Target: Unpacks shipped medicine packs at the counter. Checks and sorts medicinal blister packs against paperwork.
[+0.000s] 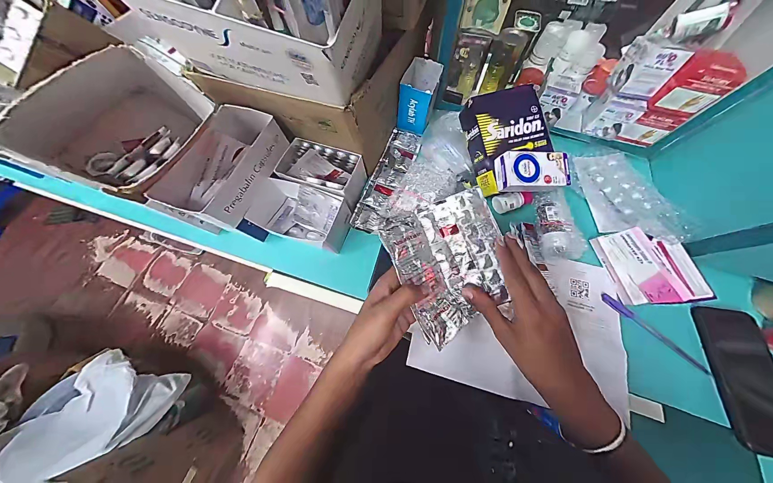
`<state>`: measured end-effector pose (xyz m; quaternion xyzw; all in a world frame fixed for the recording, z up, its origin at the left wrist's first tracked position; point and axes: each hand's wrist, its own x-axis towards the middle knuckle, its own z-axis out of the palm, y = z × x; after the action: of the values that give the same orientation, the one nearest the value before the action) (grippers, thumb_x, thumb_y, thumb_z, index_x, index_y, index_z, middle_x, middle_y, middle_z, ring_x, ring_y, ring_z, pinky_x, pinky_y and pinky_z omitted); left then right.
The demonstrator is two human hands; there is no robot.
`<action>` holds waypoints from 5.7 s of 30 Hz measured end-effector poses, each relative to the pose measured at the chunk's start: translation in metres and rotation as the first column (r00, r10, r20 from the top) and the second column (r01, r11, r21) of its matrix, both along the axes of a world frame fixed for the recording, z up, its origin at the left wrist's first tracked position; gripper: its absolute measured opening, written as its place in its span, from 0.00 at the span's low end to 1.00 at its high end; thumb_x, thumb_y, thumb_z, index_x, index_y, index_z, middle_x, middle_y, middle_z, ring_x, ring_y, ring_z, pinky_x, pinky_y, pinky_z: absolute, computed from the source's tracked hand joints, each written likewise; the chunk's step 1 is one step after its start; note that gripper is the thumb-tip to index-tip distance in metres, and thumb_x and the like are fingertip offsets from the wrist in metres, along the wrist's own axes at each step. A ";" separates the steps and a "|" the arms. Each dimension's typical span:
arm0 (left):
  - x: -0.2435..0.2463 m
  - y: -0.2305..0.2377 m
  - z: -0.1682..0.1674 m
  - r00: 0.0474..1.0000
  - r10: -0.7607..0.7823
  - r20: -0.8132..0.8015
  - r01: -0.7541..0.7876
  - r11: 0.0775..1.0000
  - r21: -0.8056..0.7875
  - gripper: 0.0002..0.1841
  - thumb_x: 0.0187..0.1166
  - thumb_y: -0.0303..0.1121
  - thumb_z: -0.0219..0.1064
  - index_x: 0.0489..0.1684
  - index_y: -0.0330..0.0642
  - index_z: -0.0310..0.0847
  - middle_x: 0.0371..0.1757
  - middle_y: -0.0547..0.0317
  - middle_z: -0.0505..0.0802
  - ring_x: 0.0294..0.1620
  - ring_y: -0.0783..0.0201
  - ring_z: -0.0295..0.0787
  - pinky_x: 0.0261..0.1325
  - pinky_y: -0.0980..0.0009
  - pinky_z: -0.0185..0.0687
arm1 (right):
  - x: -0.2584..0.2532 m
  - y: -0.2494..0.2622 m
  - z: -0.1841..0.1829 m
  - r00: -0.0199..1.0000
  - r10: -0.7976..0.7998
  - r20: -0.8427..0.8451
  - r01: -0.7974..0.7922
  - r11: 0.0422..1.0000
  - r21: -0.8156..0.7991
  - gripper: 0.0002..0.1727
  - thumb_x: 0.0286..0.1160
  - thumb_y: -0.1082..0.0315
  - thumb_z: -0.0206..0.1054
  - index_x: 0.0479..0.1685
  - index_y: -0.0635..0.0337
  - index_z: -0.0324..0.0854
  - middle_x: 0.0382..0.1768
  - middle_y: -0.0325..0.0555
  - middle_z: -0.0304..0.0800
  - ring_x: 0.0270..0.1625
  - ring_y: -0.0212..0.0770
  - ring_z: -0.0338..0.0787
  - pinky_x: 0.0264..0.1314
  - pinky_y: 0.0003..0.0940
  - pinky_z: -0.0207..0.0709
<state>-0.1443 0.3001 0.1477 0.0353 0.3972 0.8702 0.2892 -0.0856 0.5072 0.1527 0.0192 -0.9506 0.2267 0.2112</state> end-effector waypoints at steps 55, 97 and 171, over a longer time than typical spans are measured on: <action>-0.001 -0.001 -0.024 0.999 -0.037 0.021 0.035 0.995 0.095 0.22 0.91 0.50 0.50 0.68 0.43 0.72 0.55 0.57 0.95 0.56 0.63 0.95 0.62 0.63 0.91 | 0.006 0.032 0.012 0.995 -0.034 0.094 0.089 0.732 -0.675 0.18 0.76 0.68 0.70 0.61 0.66 0.86 0.35 0.32 0.95 0.33 0.20 0.90 0.36 0.14 0.84; -0.057 -0.053 -0.038 0.989 0.071 -0.131 -0.122 0.886 -0.448 0.13 0.84 0.32 0.51 0.56 0.40 0.79 0.41 0.64 0.96 0.41 0.71 0.95 0.48 0.71 0.93 | -0.159 0.185 0.074 0.966 -0.152 0.211 0.120 0.980 0.159 0.39 0.66 0.66 0.83 0.77 0.74 0.71 0.66 0.76 0.81 0.69 0.74 0.81 0.71 0.72 0.70; -0.082 0.125 0.073 0.353 -0.263 -0.898 -0.160 0.928 -0.335 0.32 0.61 0.39 0.86 0.65 0.45 0.75 0.47 0.64 0.95 0.43 0.73 0.94 0.48 0.69 0.93 | 0.004 0.130 0.114 0.952 0.031 -0.305 -0.032 0.999 0.003 0.46 0.63 0.44 0.79 0.80 0.60 0.73 0.78 0.55 0.77 0.79 0.46 0.78 0.79 0.44 0.75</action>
<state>-0.2266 0.4246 0.2208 0.4814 0.6435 0.5937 0.0408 -0.0814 0.6367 0.2670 0.0690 -0.9060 0.2255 0.3516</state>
